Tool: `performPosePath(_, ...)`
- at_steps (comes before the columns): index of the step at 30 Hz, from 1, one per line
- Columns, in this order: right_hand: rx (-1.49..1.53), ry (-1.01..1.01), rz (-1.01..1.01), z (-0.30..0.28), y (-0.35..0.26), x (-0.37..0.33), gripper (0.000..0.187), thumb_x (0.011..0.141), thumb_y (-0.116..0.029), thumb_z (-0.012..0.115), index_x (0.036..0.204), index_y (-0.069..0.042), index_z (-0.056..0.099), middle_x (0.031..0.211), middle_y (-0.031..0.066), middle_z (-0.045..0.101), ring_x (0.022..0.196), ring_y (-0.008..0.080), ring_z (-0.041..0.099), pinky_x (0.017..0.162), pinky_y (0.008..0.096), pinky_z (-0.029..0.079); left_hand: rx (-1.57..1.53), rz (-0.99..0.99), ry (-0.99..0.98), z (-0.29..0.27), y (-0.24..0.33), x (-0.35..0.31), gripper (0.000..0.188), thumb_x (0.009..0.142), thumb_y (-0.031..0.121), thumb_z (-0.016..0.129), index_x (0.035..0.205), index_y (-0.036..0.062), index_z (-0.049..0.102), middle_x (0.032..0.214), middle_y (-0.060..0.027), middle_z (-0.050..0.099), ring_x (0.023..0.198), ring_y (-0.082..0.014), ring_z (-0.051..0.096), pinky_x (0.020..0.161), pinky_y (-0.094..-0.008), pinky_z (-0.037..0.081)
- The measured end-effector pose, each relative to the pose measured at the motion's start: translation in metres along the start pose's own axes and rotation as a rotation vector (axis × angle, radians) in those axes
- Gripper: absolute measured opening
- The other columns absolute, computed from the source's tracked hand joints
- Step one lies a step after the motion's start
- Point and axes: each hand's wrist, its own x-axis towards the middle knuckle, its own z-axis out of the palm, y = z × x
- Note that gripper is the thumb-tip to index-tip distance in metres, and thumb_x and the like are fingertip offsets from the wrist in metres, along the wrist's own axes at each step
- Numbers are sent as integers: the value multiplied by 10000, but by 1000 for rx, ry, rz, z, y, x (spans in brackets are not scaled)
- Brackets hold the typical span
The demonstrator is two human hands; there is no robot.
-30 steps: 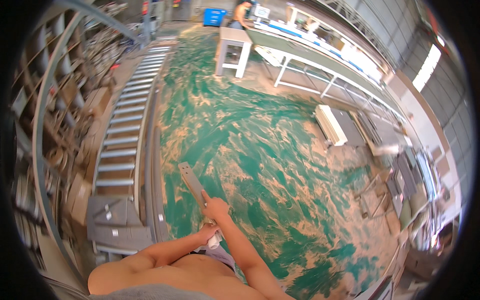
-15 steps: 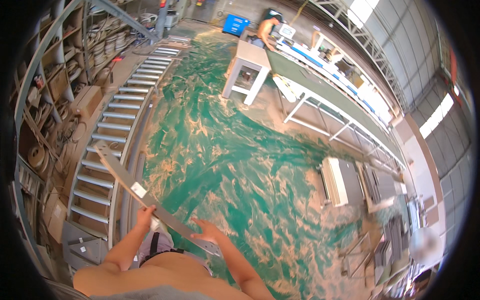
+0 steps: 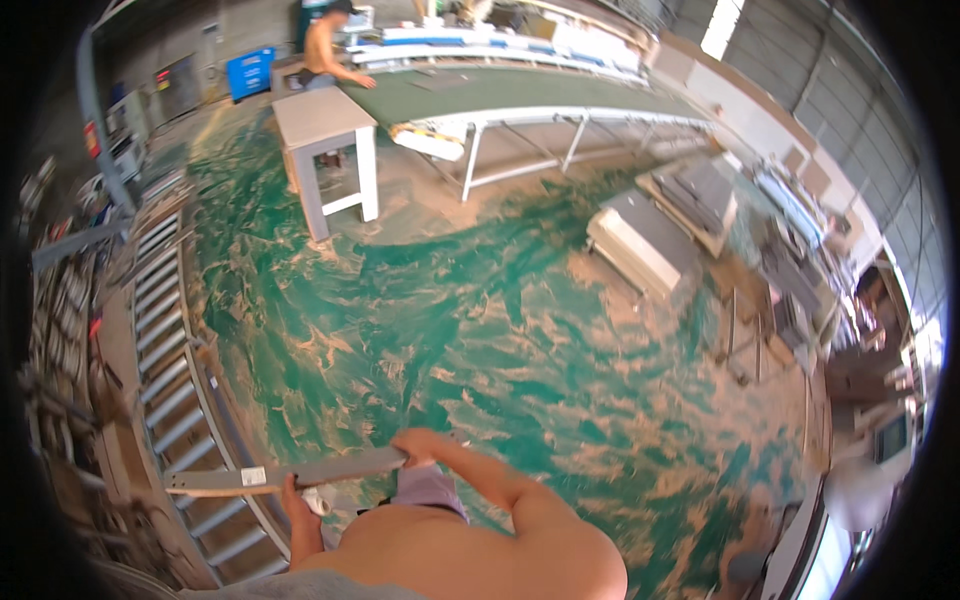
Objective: The person peels white labels from a roll and applies them one by one to long grey furniture components on a workbench.
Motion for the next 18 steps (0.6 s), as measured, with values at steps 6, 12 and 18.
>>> performPosePath(6, 208, 59, 199, -92, 79, 142, 609, 679, -360, 789, 1178, -128, 526, 1058, 156, 625, 984, 378, 601, 791, 472, 478, 94, -112, -108, 159, 51, 216, 285, 892, 256, 628, 1055, 25, 596, 992, -90, 614, 885, -236, 617, 754, -393, 521)
performPosePath(12, 160, -65, 113, -206, 147, 354, 627, 694, -405, 775, 1203, -140, 522, 1053, 158, 648, 966, 380, 613, 795, 466, 481, 57, -54, -15, 246, 130, 391, 290, 874, 248, 642, 1027, 4, 612, 997, -86, 621, 892, -238, 615, 782, -386, 516)
performPosePath(18, 69, -168, -107, -307, 154, 581, 714, 690, -435, 776, 1281, -144, 500, 1091, 161, 636, 978, 370, 615, 820, 438, 488, -138, 58, 173, 263, 215, 520, 327, 834, 250, 664, 1019, -15, 617, 976, -137, 633, 883, -250, 621, 785, -387, 513)
